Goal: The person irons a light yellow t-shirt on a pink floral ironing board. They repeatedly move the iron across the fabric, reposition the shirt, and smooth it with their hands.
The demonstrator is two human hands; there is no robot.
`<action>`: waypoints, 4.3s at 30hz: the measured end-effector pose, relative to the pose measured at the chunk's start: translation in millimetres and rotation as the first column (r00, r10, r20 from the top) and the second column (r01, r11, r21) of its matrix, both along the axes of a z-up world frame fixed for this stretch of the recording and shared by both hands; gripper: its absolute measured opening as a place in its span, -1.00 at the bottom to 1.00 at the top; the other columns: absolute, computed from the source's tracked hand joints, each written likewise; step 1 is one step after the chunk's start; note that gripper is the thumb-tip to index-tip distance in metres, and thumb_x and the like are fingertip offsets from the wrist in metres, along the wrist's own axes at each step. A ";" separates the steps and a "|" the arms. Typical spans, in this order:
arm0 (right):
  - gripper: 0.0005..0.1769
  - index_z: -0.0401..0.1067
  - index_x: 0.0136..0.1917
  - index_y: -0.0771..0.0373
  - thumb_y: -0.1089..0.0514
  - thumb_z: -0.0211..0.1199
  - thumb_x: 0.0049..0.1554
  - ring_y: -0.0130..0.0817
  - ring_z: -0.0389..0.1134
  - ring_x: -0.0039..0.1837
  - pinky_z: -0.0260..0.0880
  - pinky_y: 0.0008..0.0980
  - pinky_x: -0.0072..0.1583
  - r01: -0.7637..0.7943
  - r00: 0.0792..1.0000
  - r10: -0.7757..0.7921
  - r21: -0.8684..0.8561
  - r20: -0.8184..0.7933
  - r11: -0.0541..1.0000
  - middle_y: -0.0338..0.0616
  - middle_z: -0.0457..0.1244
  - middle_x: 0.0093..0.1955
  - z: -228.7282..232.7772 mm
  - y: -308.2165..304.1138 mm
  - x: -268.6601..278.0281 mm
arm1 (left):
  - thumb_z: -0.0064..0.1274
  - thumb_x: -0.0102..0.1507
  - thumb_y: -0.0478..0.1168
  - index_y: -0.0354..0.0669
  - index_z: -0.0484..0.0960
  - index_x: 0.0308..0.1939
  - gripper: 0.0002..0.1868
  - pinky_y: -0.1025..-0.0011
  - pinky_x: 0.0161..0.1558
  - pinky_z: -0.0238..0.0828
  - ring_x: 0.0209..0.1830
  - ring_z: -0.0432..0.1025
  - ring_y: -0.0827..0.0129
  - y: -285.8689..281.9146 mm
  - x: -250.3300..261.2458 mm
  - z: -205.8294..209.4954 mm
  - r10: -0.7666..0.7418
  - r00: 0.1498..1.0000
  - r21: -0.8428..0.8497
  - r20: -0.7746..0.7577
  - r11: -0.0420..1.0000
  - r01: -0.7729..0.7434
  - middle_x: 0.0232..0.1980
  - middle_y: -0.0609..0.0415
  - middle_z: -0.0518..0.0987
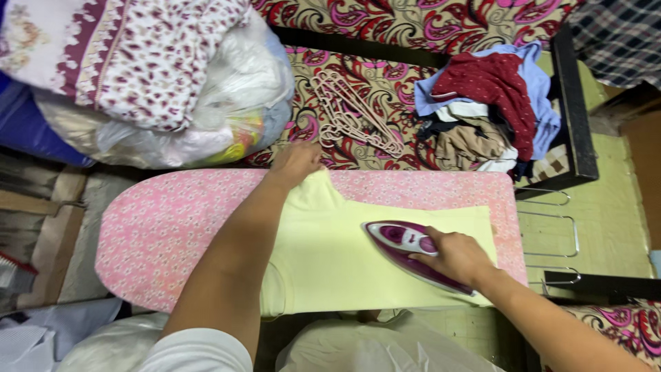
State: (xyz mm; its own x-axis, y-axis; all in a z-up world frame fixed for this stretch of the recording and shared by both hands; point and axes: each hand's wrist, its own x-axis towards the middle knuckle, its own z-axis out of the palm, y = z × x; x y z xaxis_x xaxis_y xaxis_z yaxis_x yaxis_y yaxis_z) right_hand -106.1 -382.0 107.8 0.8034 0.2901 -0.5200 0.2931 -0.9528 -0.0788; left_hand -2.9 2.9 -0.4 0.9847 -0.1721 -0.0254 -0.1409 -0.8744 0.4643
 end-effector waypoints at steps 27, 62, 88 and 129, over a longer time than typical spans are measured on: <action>-0.30 0.29 0.38 0.06 -0.33 0.21 0.12 0.08 0.48 0.01 0.46 -0.03 0.15 -0.234 0.971 0.236 0.033 -0.045 0.972 0.11 0.43 -0.07 17.2 122.0 -10.4 | 0.02 0.36 0.03 -0.16 0.46 -0.14 -0.69 0.00 -0.22 0.41 -0.23 0.54 -0.12 7.2 -190.0 -50.5 0.768 0.618 -0.393 -0.166 0.523 -0.756 -0.27 -0.15 0.65; -0.36 0.31 0.28 0.24 -0.26 0.23 0.16 0.14 0.46 0.02 0.45 0.01 0.09 -0.472 0.881 0.471 0.143 0.037 0.870 0.19 0.41 -0.08 1.8 274.5 -44.2 | 0.24 0.17 -0.27 -0.21 0.61 -0.31 -0.88 0.24 -0.19 0.45 -0.32 0.51 0.17 -6.6 -281.3 -95.9 0.948 0.301 -0.513 -0.100 0.210 -0.832 -0.35 -0.01 0.60; -0.42 0.35 0.13 0.29 -0.26 0.26 0.14 0.16 0.47 -0.02 0.48 0.04 0.04 -0.420 0.906 0.399 0.201 0.138 0.885 0.19 0.40 -0.10 -4.4 306.2 -40.7 | 0.17 0.15 -0.43 -0.23 0.50 -0.31 -0.86 0.13 -0.09 0.40 -0.16 0.46 0.01 -4.8 -281.4 -96.5 0.931 0.360 -0.521 -0.056 0.280 -0.806 -0.22 -0.10 0.54; -0.37 0.36 0.17 0.25 -0.30 0.28 0.12 0.15 0.47 0.02 0.48 0.02 0.08 -0.315 0.946 0.298 0.131 0.130 0.940 0.19 0.41 -0.07 1.8 255.6 -40.4 | 0.19 0.15 -0.42 -0.21 0.52 -0.29 -0.85 0.15 -0.06 0.43 -0.11 0.48 0.01 -7.9 -282.0 -96.0 0.936 0.327 -0.476 -0.127 0.232 -0.848 -0.16 -0.10 0.55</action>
State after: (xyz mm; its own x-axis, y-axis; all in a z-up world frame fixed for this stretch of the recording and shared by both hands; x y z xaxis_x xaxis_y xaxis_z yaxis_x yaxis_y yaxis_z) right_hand -146.4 -126.4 109.5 0.7117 0.5984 -0.3680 0.5836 -0.7952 -0.1644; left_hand -284.9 -5.0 -96.5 0.4788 0.8755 -0.0649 0.5027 -0.2129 0.8378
